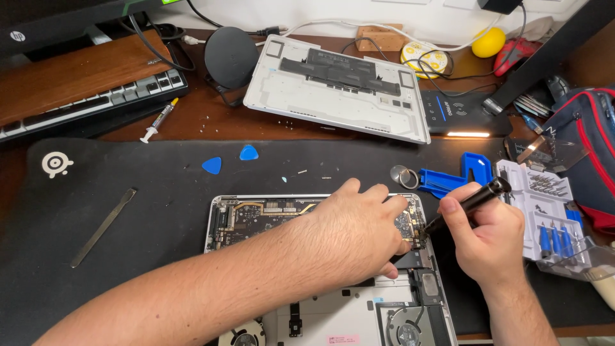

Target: Disassembling a laptop by removing internal screws and components using a precision screwdriver.

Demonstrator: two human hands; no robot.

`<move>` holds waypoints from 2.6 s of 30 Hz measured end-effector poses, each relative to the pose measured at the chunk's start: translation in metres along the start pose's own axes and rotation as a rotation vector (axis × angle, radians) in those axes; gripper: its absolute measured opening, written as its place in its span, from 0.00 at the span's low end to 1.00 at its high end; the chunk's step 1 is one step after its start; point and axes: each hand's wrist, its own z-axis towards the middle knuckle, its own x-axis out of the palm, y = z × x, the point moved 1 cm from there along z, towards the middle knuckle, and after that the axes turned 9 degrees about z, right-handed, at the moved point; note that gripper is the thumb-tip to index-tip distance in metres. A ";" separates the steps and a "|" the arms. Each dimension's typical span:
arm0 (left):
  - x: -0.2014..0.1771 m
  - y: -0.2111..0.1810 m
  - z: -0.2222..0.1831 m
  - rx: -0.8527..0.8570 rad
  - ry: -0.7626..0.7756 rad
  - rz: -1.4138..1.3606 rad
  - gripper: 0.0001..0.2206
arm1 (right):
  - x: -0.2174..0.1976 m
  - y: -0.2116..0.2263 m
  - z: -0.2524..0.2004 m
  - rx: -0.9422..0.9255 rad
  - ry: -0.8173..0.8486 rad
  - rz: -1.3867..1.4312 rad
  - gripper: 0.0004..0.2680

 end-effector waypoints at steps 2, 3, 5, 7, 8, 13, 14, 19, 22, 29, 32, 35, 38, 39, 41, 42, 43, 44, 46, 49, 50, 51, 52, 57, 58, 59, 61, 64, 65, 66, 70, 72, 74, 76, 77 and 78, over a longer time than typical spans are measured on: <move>-0.001 0.000 0.000 -0.001 0.009 0.002 0.21 | 0.000 -0.001 -0.001 0.011 0.004 -0.013 0.09; -0.002 0.000 0.000 -0.002 0.018 0.003 0.21 | -0.001 -0.001 -0.001 0.021 0.008 -0.027 0.09; -0.004 0.002 -0.004 0.007 -0.040 0.007 0.18 | -0.003 0.002 0.001 -0.005 0.038 -0.064 0.09; -0.005 0.006 -0.002 0.015 -0.096 0.011 0.15 | -0.005 0.003 0.001 -0.030 0.068 -0.100 0.08; -0.007 0.009 0.002 -0.050 -0.347 -0.059 0.14 | -0.006 0.003 0.000 -0.101 0.081 -0.145 0.08; -0.034 0.015 -0.006 -0.192 -0.883 -0.597 0.14 | -0.005 -0.007 -0.009 -0.039 -0.005 -0.280 0.19; -0.033 0.013 -0.006 -0.109 -0.907 -0.661 0.09 | -0.005 -0.006 -0.009 -0.043 0.018 -0.309 0.16; -0.023 0.005 0.002 -0.028 -0.968 -0.701 0.09 | -0.009 0.024 -0.005 -0.049 0.097 -0.429 0.11; -0.022 0.006 0.003 -0.031 -0.986 -0.754 0.06 | -0.020 0.058 0.006 0.167 0.227 -0.515 0.13; -0.028 0.003 -0.007 -0.024 -1.068 -0.617 0.02 | -0.046 0.094 0.021 0.327 0.231 -0.233 0.09; -0.028 0.006 -0.008 0.019 -1.129 -0.581 0.04 | -0.051 0.101 0.026 0.291 0.293 -0.574 0.16; -0.034 0.010 -0.017 0.067 -1.167 -0.602 0.05 | -0.049 0.098 0.029 0.201 0.351 -0.876 0.11; -0.049 0.020 -0.031 0.066 -1.121 -0.615 0.05 | -0.047 0.091 0.031 0.092 0.411 -1.091 0.11; -0.053 0.024 -0.037 0.066 -1.082 -0.623 0.07 | -0.045 0.088 0.032 0.039 0.465 -1.204 0.19; -0.061 0.035 -0.050 0.078 -1.141 -0.636 0.06 | -0.044 0.114 0.041 0.136 0.581 -1.100 0.12; -0.065 0.041 -0.057 0.092 -1.199 -0.650 0.06 | -0.043 0.127 0.045 0.236 0.692 -0.992 0.16; -0.067 0.049 -0.062 0.084 -1.197 -0.648 0.06 | -0.043 0.126 0.046 0.229 0.696 -0.988 0.16; -0.070 0.055 -0.068 0.086 -1.250 -0.597 0.06 | -0.043 0.126 0.048 0.252 0.705 -1.010 0.12; -0.074 0.067 -0.078 0.084 -1.300 -0.540 0.06 | -0.041 0.120 0.050 0.269 0.715 -1.028 0.07; -0.079 0.079 -0.091 0.041 -1.353 -0.492 0.06 | -0.038 0.114 0.054 0.197 0.604 -1.272 0.21; -0.080 0.080 -0.094 0.045 -1.379 -0.487 0.06 | -0.038 0.114 0.056 0.245 0.633 -1.209 0.14; -0.080 0.083 -0.099 0.040 -1.400 -0.476 0.06 | -0.034 0.115 0.059 0.285 0.666 -1.136 0.12; -0.080 0.083 -0.101 0.022 -1.389 -0.462 0.06 | -0.035 0.093 0.057 0.268 0.671 -1.119 0.12; -0.076 0.081 -0.091 0.087 -1.368 -0.505 0.08 | -0.033 0.033 0.055 0.007 0.497 -1.026 0.13; -0.075 0.080 -0.088 0.082 -1.365 -0.503 0.08 | -0.036 0.033 0.056 0.004 0.498 -1.021 0.13; -0.074 0.079 -0.084 0.110 -1.341 -0.505 0.08 | -0.038 0.033 0.055 0.056 0.584 -0.969 0.05; -0.070 0.079 -0.076 0.130 -1.313 -0.508 0.09 | -0.039 0.021 0.054 0.107 0.675 -0.911 0.10; -0.062 0.080 -0.063 0.203 -1.252 -0.491 0.09 | -0.035 -0.001 0.050 0.007 0.473 -0.683 0.16; -0.060 0.080 -0.060 0.255 -1.217 -0.488 0.10 | -0.034 0.001 0.049 0.039 0.461 -0.611 0.12; -0.058 0.080 -0.057 0.307 -1.182 -0.485 0.12 | -0.033 0.003 0.048 0.071 0.449 -0.538 0.14; -0.049 0.083 -0.046 0.272 -1.104 -0.446 0.07 | -0.038 -0.015 0.045 0.201 0.521 -0.480 0.07; -0.050 0.083 -0.045 0.284 -1.103 -0.438 0.06 | -0.033 -0.006 0.055 0.005 0.502 -0.687 0.21; -0.051 0.083 -0.047 0.277 -1.100 -0.435 0.06 | -0.038 0.010 0.050 -0.012 0.517 -0.609 0.09; -0.051 0.083 -0.049 0.266 -1.094 -0.437 0.07 | -0.039 0.016 0.048 -0.028 0.535 -0.526 0.13; -0.051 0.083 -0.050 0.264 -1.090 -0.433 0.06 | -0.040 0.014 0.048 0.006 0.538 -0.647 0.08; -0.051 0.083 -0.050 0.262 -1.085 -0.428 0.06 | -0.042 0.012 0.048 0.040 0.538 -0.765 0.11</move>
